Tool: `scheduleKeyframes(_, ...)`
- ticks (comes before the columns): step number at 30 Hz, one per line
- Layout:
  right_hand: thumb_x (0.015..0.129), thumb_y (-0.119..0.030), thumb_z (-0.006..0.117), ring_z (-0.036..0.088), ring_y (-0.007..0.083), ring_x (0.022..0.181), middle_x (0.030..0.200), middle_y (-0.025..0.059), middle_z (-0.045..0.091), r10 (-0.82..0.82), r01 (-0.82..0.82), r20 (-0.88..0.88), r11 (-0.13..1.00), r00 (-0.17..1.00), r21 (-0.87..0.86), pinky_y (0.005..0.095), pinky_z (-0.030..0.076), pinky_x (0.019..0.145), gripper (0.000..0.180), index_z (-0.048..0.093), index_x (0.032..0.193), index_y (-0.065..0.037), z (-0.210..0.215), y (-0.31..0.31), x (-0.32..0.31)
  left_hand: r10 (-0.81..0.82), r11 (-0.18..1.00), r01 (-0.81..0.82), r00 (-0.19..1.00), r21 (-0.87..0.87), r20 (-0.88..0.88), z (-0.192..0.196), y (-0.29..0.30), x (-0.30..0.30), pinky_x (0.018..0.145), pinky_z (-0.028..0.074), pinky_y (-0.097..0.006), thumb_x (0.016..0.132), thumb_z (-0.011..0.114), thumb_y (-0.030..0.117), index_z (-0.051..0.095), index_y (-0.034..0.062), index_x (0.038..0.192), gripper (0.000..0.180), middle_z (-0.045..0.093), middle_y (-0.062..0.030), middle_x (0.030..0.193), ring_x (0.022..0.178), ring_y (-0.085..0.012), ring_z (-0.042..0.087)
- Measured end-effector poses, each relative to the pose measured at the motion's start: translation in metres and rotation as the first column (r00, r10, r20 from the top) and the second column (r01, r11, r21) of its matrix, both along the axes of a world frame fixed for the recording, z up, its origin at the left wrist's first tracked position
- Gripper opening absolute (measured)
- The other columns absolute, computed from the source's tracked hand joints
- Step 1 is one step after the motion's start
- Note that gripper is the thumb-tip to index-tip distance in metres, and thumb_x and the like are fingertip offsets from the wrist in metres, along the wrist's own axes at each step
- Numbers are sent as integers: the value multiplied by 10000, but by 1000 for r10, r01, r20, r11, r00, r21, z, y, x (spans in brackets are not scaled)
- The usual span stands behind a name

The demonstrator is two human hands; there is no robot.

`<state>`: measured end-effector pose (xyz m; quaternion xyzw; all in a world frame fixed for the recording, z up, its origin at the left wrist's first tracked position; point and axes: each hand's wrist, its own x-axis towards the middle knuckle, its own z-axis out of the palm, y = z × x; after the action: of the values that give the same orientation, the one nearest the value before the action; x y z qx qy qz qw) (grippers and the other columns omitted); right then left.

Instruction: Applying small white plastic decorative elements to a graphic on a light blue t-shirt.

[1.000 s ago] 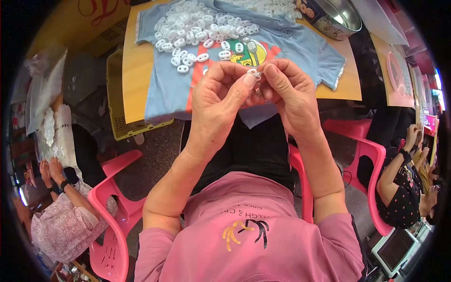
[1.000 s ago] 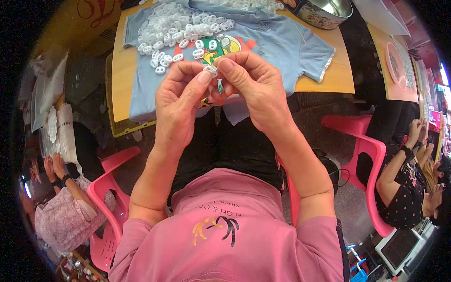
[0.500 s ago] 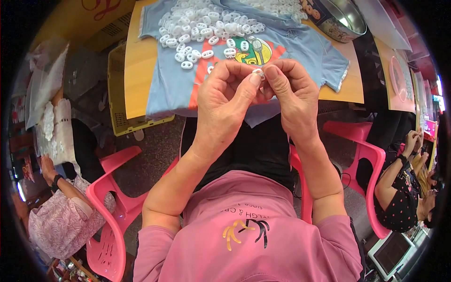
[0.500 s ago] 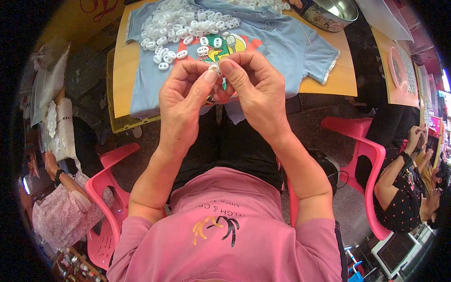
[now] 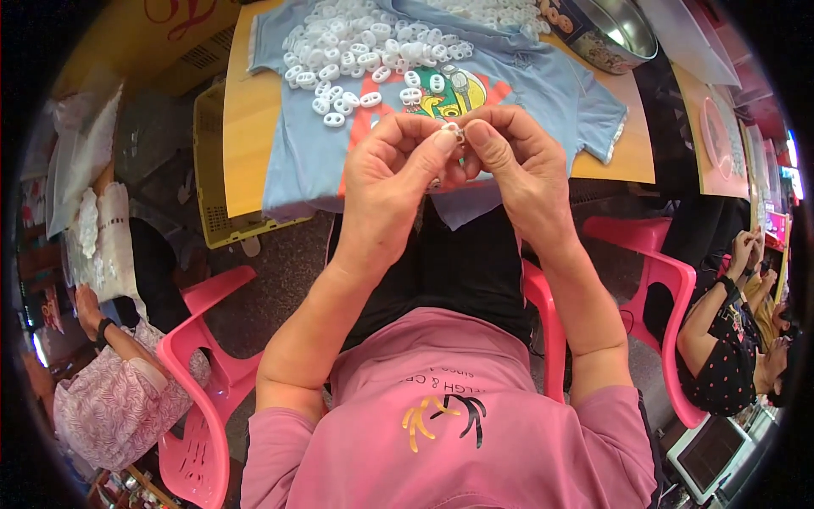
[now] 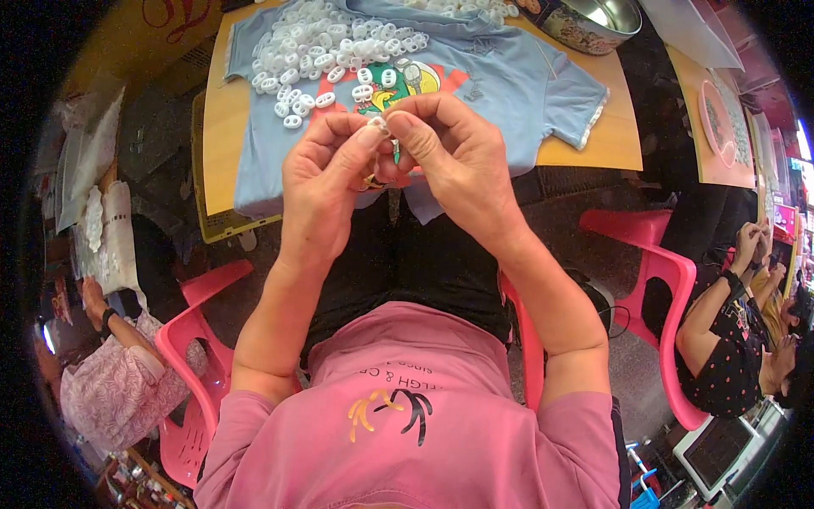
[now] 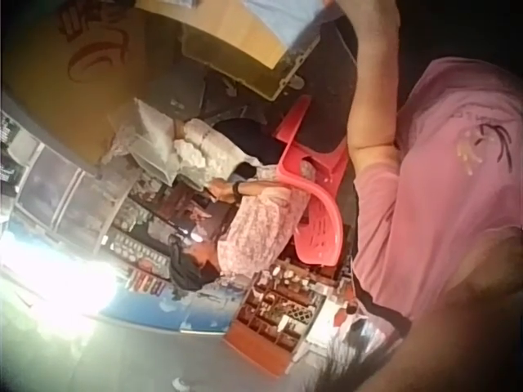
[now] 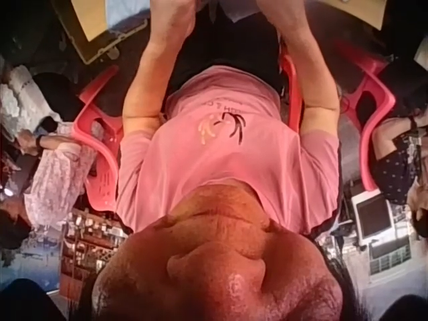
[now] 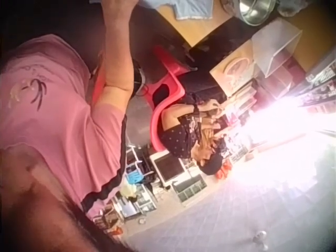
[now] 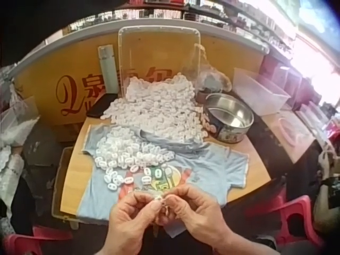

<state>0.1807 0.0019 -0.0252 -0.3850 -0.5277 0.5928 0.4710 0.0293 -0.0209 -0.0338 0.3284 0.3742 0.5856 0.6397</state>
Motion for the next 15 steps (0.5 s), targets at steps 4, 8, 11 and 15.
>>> scheduleKeyframes(4,962,-119,586,575,84,703,854,32,624,-26,12,144,995,989,99,216,481,666,173,610,1057,23,8,3,8,-65,997,66,997,-31,43,8,0,-9,649,493,-228,923,628,115,591,-4,995,145,655,-62,834,700,-107,621)
scheduleKeyframes(8,907,-68,637,589,112,742,882,60,627,-39,-130,369,897,929,422,231,487,662,156,610,1033,19,12,11,15,-80,996,81,996,-44,40,10,-5,-12,642,489,-237,921,627,130,590,-8,990,158,652,-66,828,693,-114,618)
scheduleKeyframes(11,858,-38,672,595,158,753,881,91,620,-53,-270,474,763,879,587,259,485,649,158,604,990,15,20,16,21,-117,993,118,993,-30,32,10,-8,-16,634,485,-236,921,624,119,584,-8,973,142,642,-60,813,688,-113,611)
scheduleKeyframes(15,825,0,673,592,224,735,866,117,600,-100,-395,571,625,815,673,301,475,630,133,579,918,13,29,13,20,-177,984,175,983,-41,-47,14,-15,-17,628,480,-228,923,621,99,571,-8,959,124,625,-49,809,694,-101,601)
